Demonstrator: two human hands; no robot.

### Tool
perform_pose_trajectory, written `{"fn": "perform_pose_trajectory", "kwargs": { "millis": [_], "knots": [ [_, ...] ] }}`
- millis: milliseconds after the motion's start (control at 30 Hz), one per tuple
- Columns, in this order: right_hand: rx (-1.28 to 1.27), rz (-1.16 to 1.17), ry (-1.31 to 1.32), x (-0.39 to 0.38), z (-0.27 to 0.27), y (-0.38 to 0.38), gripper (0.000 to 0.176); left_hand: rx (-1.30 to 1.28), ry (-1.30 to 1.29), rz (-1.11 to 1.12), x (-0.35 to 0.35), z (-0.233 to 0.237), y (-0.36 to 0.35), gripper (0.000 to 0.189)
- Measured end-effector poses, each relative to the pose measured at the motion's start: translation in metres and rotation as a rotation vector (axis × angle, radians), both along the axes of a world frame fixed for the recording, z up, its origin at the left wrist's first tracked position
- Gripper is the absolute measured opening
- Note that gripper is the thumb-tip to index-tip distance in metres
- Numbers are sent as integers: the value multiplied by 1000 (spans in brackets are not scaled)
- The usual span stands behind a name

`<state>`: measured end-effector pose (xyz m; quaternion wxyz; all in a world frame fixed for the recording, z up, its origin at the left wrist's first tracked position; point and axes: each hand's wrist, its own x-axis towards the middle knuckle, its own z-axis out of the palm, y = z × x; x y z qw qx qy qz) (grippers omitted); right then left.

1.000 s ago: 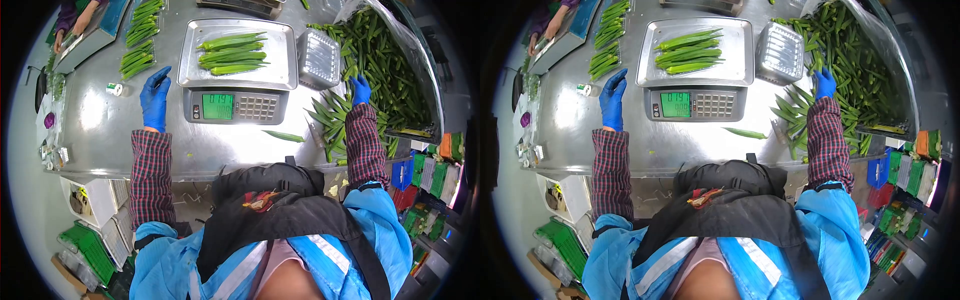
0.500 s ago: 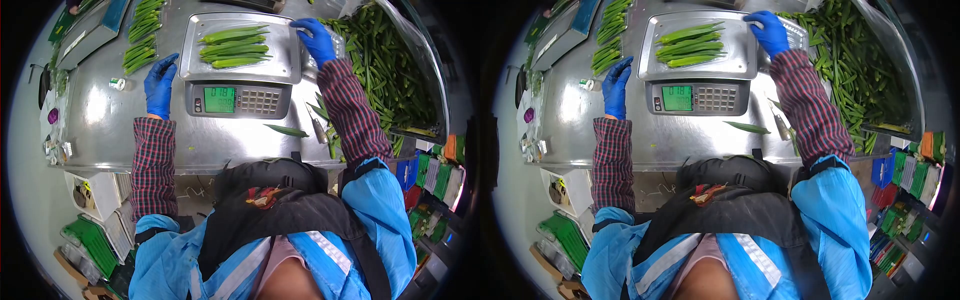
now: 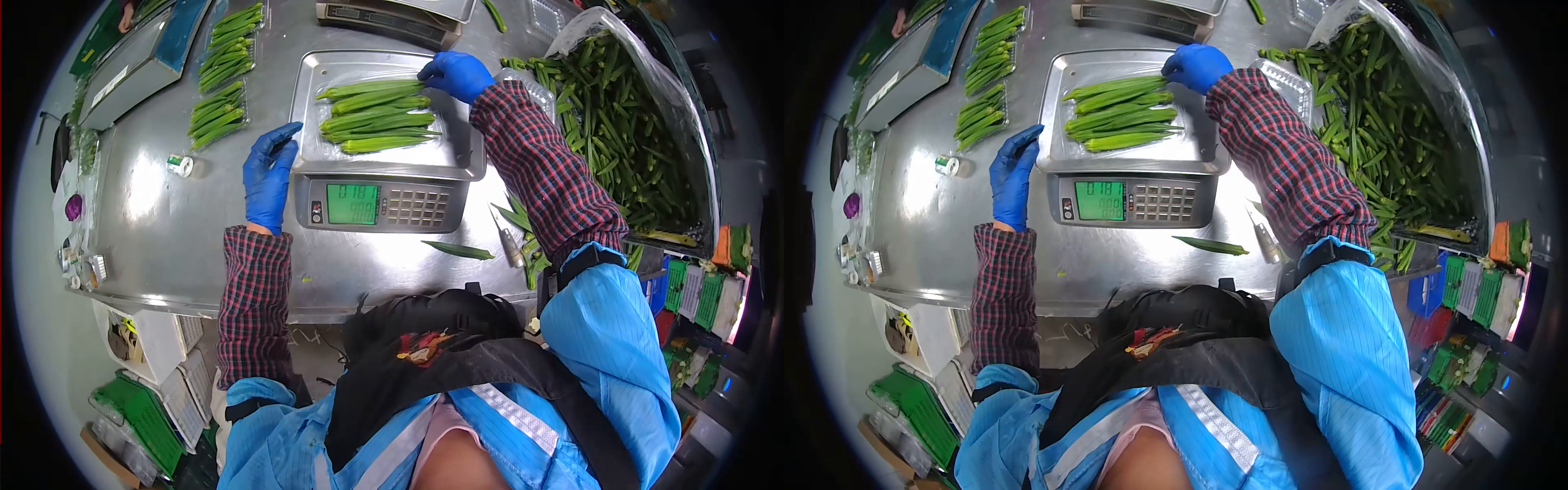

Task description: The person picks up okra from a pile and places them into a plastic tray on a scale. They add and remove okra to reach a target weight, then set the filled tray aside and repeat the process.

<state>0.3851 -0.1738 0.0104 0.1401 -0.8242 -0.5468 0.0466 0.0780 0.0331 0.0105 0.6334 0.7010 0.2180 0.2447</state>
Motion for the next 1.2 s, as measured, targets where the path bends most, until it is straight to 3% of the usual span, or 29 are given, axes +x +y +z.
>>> {"fn": "perform_pose_trajectory", "kwargs": {
  "millis": [133, 200, 300, 333, 400, 467, 533, 600, 633, 733, 867, 1000, 1067, 1133, 1200],
  "knots": [
    [-28, -58, 18, -3, -2, 0, 15, 108, -59, -90, 23, 13, -17, 25],
    [8, -204, 234, -14, 2, -7, 17, 119, -45, -102, 31, 19, -28, 21],
    [184, -224, 450, -27, -5, -29, 20, -96, 102, -323, 38, 22, -45, 34],
    [291, -248, 591, -40, -2, -37, 21, -97, 105, -330, 42, 27, -53, 34],
    [335, -303, 663, -63, 6, -53, 20, -382, 135, -288, 50, 37, -76, 41],
    [419, -290, 776, -84, 12, -69, 19, -399, 131, -265, 62, 34, -94, 46],
    [380, -291, 712, -107, 23, -82, 20, -515, -121, -273, 70, 42, -112, 47],
    [479, -283, 934, -127, 24, -94, 23, -542, -143, -251, 69, 50, -127, 44],
    [428, -324, 925, -135, 30, -99, 14, -547, -148, -273, 68, 47, -130, 43],
    [512, -388, 835, -155, 39, -115, 12, -565, -163, -318, 63, 44, -142, 39],
    [628, -485, 759, -181, 31, -123, 22, -626, -94, -368, 52, 44, -159, 39],
    [785, -524, 982, -204, 36, -140, 19, -662, -103, -413, 43, 41, -166, 39],
    [767, -533, 1040, -209, 42, -153, 19, -743, -107, -443, 42, 37, -166, 40],
    [787, -694, 1092, -211, 40, -170, 19, -799, -121, -453, 39, 35, -163, 40],
    [655, -740, 968, -214, 4, -195, 17, -857, -137, -457, 37, 36, -160, 41]
  ]
}}
